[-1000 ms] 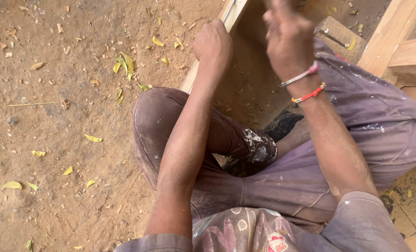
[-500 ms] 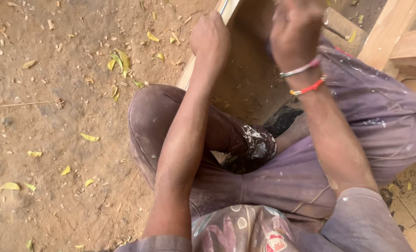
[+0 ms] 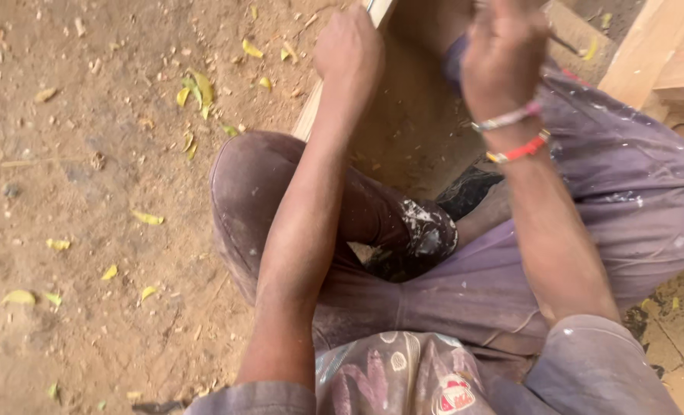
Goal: The person sits on the ground and uses a hammer to drive nails into a wooden frame. They hold the nail in place with one hand while striking it with the hammer in the other, working on the edge of the wood.
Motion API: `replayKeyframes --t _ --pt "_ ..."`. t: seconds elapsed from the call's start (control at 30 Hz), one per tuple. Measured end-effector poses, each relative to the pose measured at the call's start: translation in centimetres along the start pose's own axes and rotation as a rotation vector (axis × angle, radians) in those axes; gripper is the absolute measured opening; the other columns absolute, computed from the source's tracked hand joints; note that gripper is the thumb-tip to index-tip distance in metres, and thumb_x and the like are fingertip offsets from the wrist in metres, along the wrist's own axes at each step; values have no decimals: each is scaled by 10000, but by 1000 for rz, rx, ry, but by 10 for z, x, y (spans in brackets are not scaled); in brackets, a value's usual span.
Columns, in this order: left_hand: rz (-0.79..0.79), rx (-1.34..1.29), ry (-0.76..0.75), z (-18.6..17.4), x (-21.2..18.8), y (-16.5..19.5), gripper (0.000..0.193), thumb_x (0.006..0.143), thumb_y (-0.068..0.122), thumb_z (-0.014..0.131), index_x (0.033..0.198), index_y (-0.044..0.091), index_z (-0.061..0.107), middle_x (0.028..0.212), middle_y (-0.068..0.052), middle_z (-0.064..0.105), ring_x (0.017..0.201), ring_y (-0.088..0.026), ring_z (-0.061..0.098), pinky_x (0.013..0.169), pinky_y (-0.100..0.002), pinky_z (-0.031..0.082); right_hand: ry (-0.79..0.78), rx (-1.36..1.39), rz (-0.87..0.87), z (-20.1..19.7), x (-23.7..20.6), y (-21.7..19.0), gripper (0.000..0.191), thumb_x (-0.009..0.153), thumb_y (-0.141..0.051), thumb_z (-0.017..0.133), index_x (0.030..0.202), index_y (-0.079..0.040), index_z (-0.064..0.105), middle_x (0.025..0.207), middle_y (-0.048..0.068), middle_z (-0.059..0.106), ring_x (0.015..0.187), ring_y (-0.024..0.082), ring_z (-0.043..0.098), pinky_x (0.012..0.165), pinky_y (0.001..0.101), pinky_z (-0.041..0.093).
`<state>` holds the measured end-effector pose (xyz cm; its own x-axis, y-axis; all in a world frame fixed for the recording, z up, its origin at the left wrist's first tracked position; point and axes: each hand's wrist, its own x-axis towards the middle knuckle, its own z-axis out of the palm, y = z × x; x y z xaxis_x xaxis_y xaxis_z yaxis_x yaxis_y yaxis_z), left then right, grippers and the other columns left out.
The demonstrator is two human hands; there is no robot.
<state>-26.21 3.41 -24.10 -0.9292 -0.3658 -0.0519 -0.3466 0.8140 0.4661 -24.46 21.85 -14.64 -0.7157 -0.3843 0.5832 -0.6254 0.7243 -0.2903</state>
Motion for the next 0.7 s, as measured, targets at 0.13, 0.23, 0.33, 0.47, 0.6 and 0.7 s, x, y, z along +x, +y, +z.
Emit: replayKeyframes --t 0.13,0.23,0.33,0.47,0.6,0.7 --pt "-22 -22 -164 -11 -6 2 191 941 129 594 1046 48 731 996 -198 747 880 -353 758 692 -460 614 -62 174 186 -53 -16 -5 254 1176 -67 476 1414 -24 555 764 116 611 703 205 663 687 384 505" --pt "6 -28 -139 -18 -9 3 193 923 120 602 1039 18 717 994 -216 742 865 -361 751 683 -462 610 -90 234 320 -64 -33 -16 403 1220 -73 464 1620 -96 423 787 82 631 690 140 638 668 315 526" --pt "4 -68 -148 -20 -9 4 216 883 106 609 1043 -4 705 993 -220 745 886 -360 750 723 -452 612 -122 246 375 -58 -39 -19 451 1212 -57 500 1644 -141 404 815 67 653 691 120 642 643 294 533" --pt "-63 -86 -218 -15 -6 6 254 919 171 568 1062 -11 672 986 -224 733 896 -362 744 753 -458 601 -151 193 293 -50 -39 -22 436 1223 -59 565 1625 -152 424 793 84 630 676 130 639 649 302 524" --pt "-66 -75 -220 -9 -5 7 263 990 173 493 1073 -23 648 945 -220 740 849 -342 757 741 -452 606 -192 164 255 -48 -39 -29 459 1197 -72 575 1631 -151 446 860 82 681 727 157 670 688 338 530" --pt "-77 -46 -235 -8 -4 5 268 1008 178 472 1109 -22 619 925 -232 729 795 -350 747 653 -452 612 -217 185 231 -49 -39 -32 435 1190 -71 587 1595 -132 440 921 104 696 731 180 672 705 353 533"
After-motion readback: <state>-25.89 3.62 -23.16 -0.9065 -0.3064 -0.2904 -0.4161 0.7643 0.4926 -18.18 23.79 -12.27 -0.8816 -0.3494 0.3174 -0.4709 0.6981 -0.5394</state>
